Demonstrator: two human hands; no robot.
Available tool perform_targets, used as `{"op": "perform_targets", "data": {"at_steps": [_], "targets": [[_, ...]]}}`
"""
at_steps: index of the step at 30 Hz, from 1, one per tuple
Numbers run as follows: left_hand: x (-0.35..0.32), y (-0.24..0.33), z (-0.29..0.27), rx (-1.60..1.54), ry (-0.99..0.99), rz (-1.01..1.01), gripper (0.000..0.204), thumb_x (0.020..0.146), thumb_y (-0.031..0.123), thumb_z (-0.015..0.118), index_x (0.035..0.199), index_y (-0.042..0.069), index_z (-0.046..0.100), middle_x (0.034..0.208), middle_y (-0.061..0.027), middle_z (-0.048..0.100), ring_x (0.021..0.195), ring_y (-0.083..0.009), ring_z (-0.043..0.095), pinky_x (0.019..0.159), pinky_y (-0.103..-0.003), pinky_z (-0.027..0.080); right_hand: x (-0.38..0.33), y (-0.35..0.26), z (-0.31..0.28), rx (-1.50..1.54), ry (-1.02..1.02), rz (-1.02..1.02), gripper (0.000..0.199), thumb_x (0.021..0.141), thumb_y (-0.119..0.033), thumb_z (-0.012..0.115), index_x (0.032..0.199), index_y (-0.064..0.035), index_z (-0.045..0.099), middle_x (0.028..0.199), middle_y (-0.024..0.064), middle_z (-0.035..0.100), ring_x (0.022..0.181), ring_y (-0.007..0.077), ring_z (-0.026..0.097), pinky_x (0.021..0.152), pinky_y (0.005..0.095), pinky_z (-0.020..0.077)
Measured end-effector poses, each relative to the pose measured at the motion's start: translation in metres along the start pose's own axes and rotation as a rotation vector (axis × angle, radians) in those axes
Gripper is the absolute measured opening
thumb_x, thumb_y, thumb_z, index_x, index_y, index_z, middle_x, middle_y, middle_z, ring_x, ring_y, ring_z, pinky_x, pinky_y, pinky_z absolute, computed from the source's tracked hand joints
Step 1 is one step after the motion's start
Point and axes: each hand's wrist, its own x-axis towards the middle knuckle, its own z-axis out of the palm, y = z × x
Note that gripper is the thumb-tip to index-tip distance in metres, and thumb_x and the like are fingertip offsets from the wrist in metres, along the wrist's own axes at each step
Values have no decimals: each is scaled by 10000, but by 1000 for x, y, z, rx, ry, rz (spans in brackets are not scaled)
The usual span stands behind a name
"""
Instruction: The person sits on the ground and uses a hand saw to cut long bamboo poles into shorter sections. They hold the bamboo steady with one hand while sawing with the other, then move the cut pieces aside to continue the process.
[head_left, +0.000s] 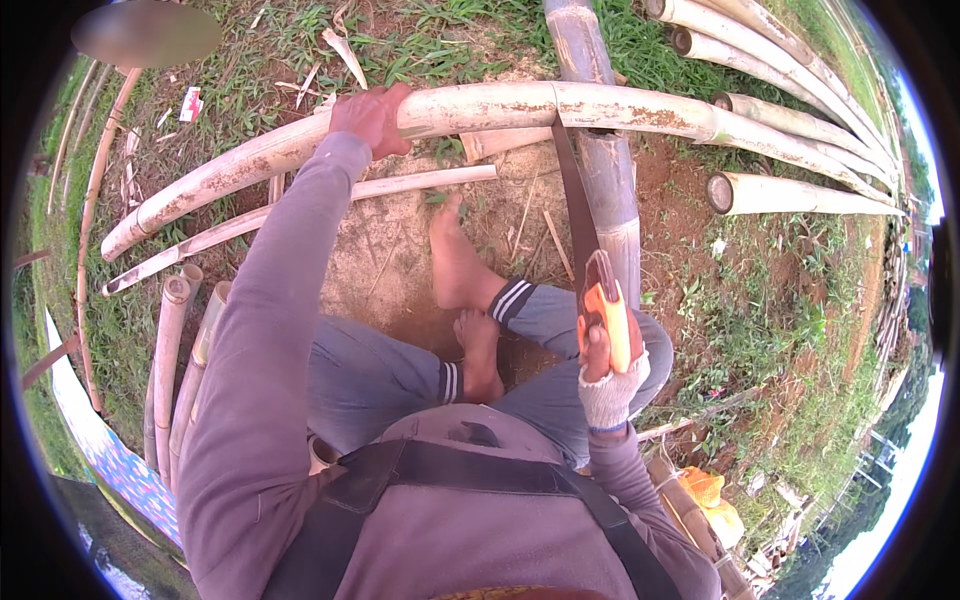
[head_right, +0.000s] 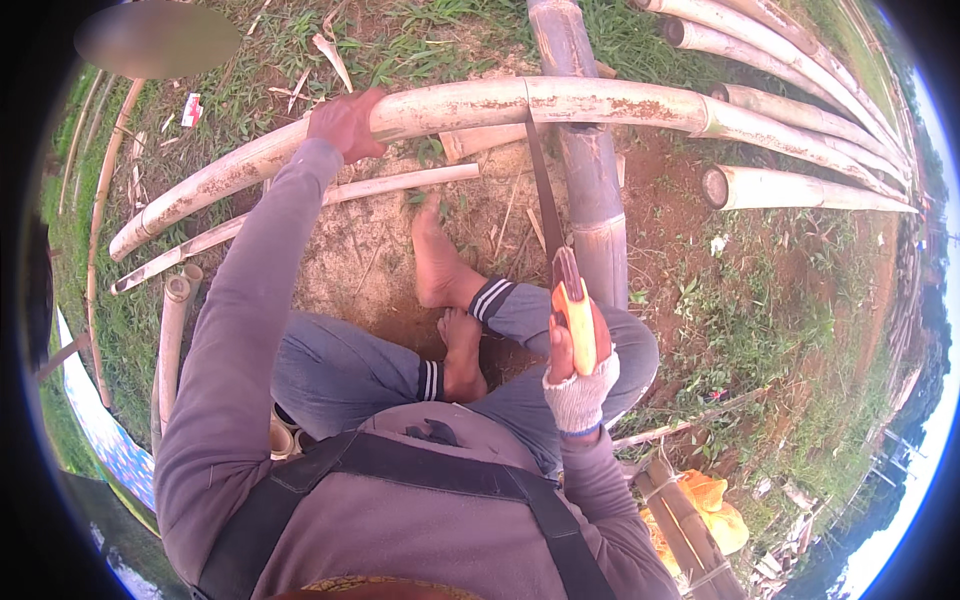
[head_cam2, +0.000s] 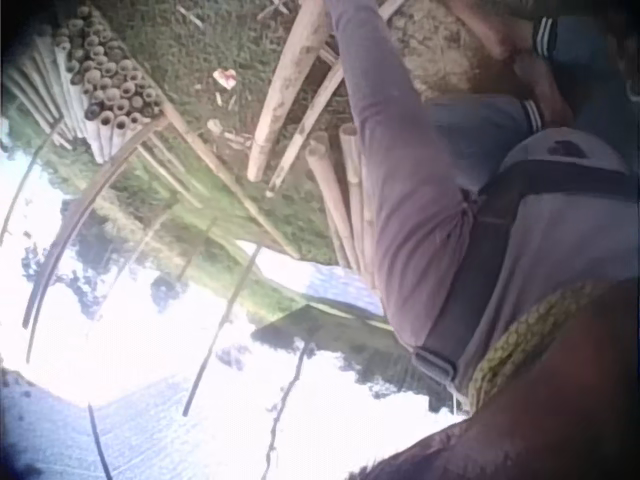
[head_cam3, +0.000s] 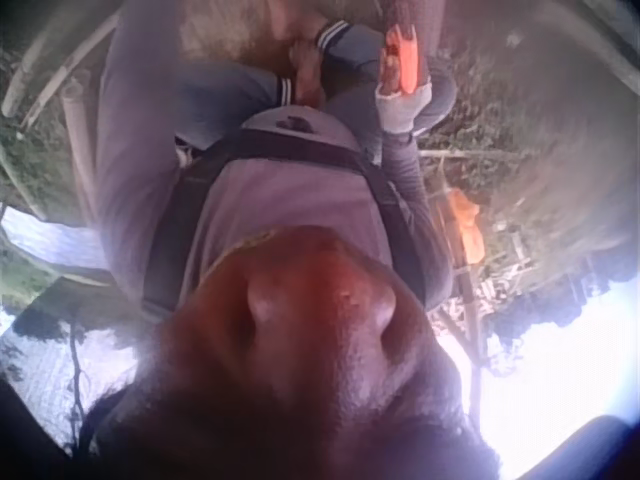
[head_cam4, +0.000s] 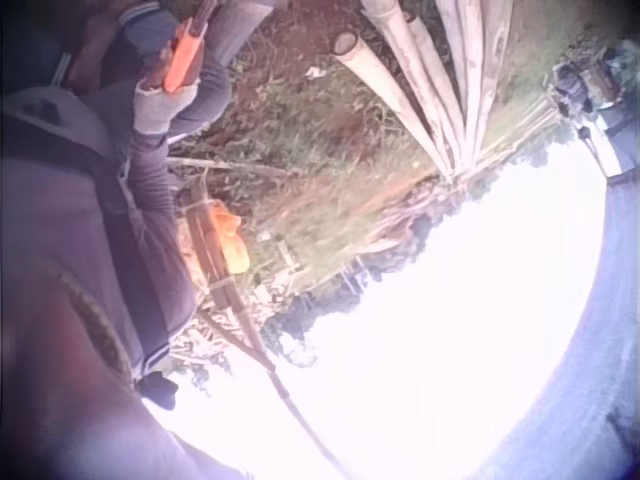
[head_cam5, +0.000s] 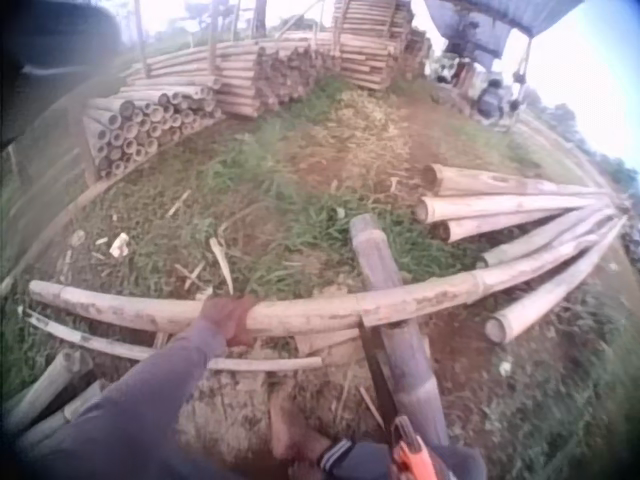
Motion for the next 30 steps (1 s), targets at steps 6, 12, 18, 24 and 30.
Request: {"op": "perform_targets", "data": {"at_steps": [6, 12, 18, 24, 30], "targets": [[7, 16, 6, -20, 20, 53, 911, 688, 369, 938, 1505, 201, 573, 1290, -133, 762, 1209, -373, 727, 1044, -507, 568, 186, 4, 71, -71, 146, -189, 337, 1077, -203, 715, 1324, 25, 692, 1133, 137, 769, 953, 209, 741, 830, 343, 604], [6, -3, -5, -4, 44, 17, 845, 724, 383, 945, 1466, 195, 586, 1283, -131, 742, 1213, -374, 731, 1069, -515, 565, 98, 4, 55, -44, 169, -203, 376, 1063, -188, 746, 1349, 51, 694, 1195, 205, 781, 1062, 303, 782, 925, 388, 609], [0, 11, -3, 13, 15, 25, 850, 713, 400, 952, 1454, 190, 592, 1237, -143, 753, 1183, -376, 740, 1049, -512, 567, 20, 7, 24, -80, 99, -157, 529, 1083, -256, 712, 1464, 92, 594, 1300, 207, 760, 1080, 249, 769, 945, 382, 617], [3, 14, -7, 2, -4, 26, 946, 703, 398, 940, 1551, 212, 565, 1315, -150, 753, 1225, -372, 722, 1062, -484, 564, 184, -9, 86, -276, 281, -393, 275, 1051, -182, 761, 1258, -2, 734, 1084, 192, 791, 955, 342, 786, 810, 388, 608], [4, -2, 5, -4, -12, 5, 933, 700, 386, 936, 1542, 224, 568, 1311, -128, 757, 1210, -364, 731, 1057, -486, 569, -13, 27, 20, 8, 126, -94, 490, 1042, -141, 745, 1454, 88, 613, 1275, 203, 767, 1151, 304, 774, 1009, 398, 598]]}}
